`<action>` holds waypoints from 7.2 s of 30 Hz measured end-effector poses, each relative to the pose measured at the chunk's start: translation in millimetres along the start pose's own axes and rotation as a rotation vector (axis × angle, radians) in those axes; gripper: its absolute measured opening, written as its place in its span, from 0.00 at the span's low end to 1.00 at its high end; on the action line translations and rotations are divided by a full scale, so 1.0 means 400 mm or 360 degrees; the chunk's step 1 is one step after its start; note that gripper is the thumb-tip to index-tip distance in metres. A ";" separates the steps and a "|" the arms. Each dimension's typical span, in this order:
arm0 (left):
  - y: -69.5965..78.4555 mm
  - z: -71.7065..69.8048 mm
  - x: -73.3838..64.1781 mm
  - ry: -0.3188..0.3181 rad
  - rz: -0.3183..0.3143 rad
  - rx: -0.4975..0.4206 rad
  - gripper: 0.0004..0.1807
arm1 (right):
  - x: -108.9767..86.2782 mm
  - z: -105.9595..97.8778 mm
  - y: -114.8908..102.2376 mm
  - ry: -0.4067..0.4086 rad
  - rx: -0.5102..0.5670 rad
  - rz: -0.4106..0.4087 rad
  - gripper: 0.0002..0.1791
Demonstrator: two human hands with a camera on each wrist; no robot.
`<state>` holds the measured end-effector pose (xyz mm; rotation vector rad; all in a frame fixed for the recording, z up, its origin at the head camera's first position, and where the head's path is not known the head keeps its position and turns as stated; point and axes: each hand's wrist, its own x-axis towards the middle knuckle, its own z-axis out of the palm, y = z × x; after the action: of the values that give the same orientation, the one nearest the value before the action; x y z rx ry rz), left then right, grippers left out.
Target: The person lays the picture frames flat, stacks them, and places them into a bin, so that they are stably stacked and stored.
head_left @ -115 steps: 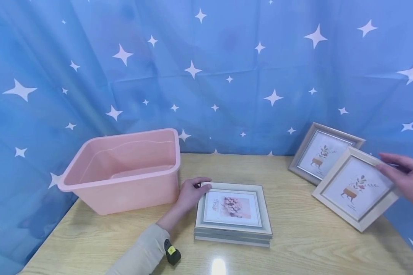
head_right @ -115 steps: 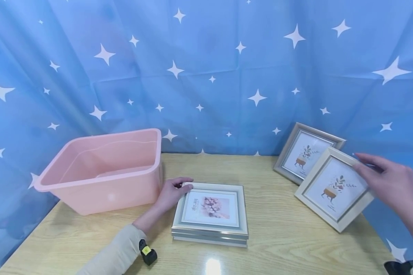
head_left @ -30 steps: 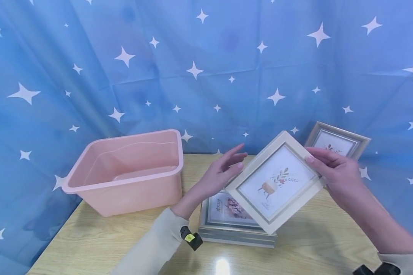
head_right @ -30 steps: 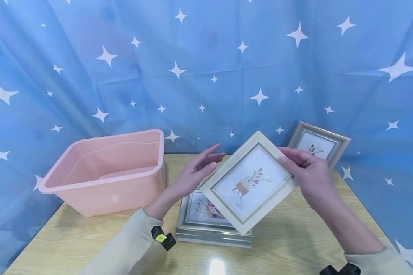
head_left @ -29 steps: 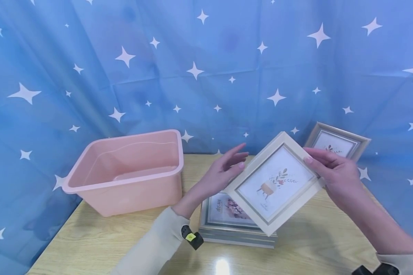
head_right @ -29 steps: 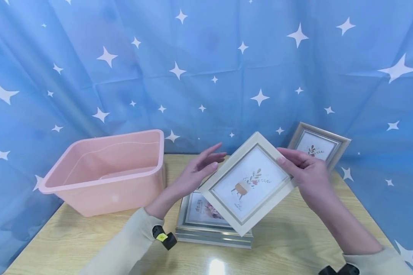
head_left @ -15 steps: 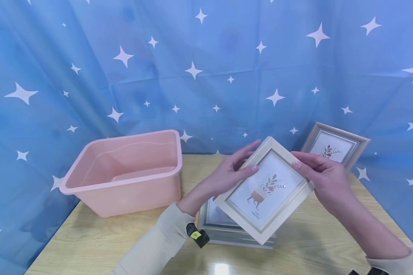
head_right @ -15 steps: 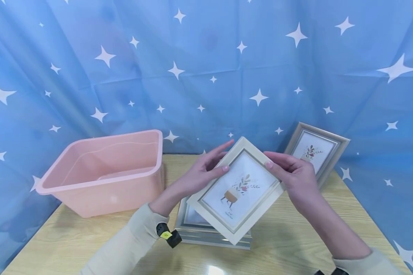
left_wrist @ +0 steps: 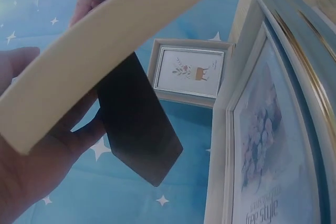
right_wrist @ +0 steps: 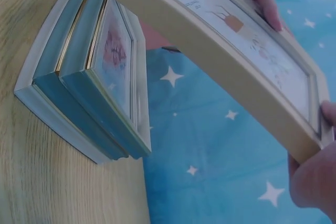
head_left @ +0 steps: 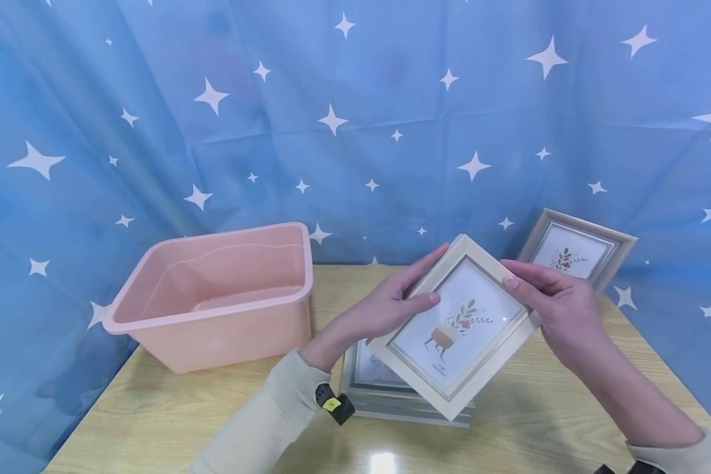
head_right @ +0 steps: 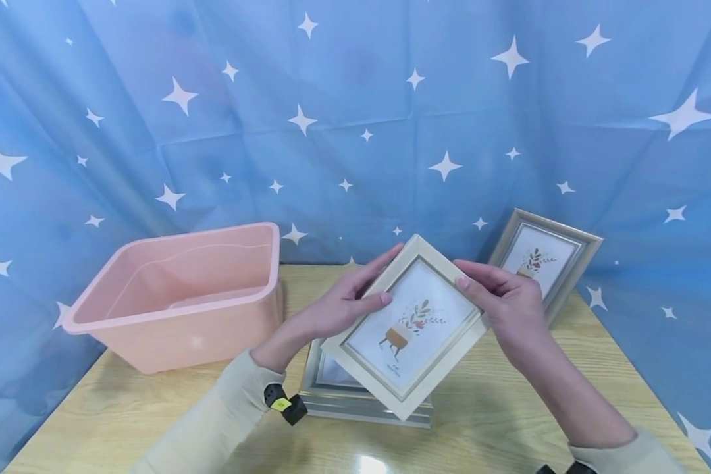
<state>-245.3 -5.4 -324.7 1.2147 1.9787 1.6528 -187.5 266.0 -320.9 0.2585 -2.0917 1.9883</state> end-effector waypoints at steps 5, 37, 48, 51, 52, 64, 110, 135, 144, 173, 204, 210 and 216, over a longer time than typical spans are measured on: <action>-0.002 -0.001 -0.013 -0.0061 -0.0035 0.0146 0.39 | -0.001 -0.003 0.007 0.0047 0.0025 0.0015 0.14; -0.043 -0.042 -0.101 0.0233 -0.0099 0.0149 0.29 | -0.019 0.047 0.035 0.0378 0.0617 0.0062 0.13; -0.052 -0.067 -0.114 0.0532 -0.0082 0.0235 0.22 | -0.061 0.075 0.051 0.0452 0.0576 0.0249 0.16; -0.062 -0.071 -0.120 0.0629 -0.0111 0.0296 0.20 | -0.074 0.081 0.063 0.0374 0.0504 0.0287 0.18; -0.066 -0.072 -0.122 0.0660 -0.0123 0.0307 0.20 | -0.078 0.082 0.067 0.0354 0.0467 0.0311 0.19; -0.120 -0.088 -0.141 0.0931 -0.0316 0.0325 0.17 | -0.132 0.093 0.103 0.0120 -0.0325 0.0535 0.34; -0.229 -0.092 -0.182 0.0825 -0.0701 0.0398 0.14 | -0.183 0.146 0.177 0.0000 -0.0530 0.0570 0.25; -0.261 -0.087 -0.179 0.0889 -0.0628 0.0332 0.14 | -0.117 0.037 0.200 -0.0170 -0.0907 -0.0115 0.23; -0.259 -0.084 -0.185 0.0926 -0.0646 0.0324 0.15 | 0.091 -0.212 0.150 -0.0081 -0.1414 -0.0517 0.26; -0.263 -0.079 -0.184 0.0954 -0.0640 0.0329 0.14 | 0.298 -0.457 0.144 0.0084 -0.1697 0.0057 0.39; -0.203 -0.089 -0.191 0.0947 -0.0649 0.0388 0.23 | 0.164 -0.375 0.108 0.0747 -0.0856 0.0130 0.26; -0.141 -0.084 -0.156 0.0898 -0.0432 0.0455 0.24 | 0.103 -0.322 0.065 0.0888 -0.0018 0.0049 0.26; -0.091 -0.065 -0.133 0.0769 -0.0217 0.0527 0.27 | 0.058 -0.257 0.033 0.0775 0.0671 -0.0067 0.23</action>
<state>-246.1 -61.8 -365.3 0.7941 2.6460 1.7146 -208.0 370.1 -322.2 -0.1045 -1.3588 2.1768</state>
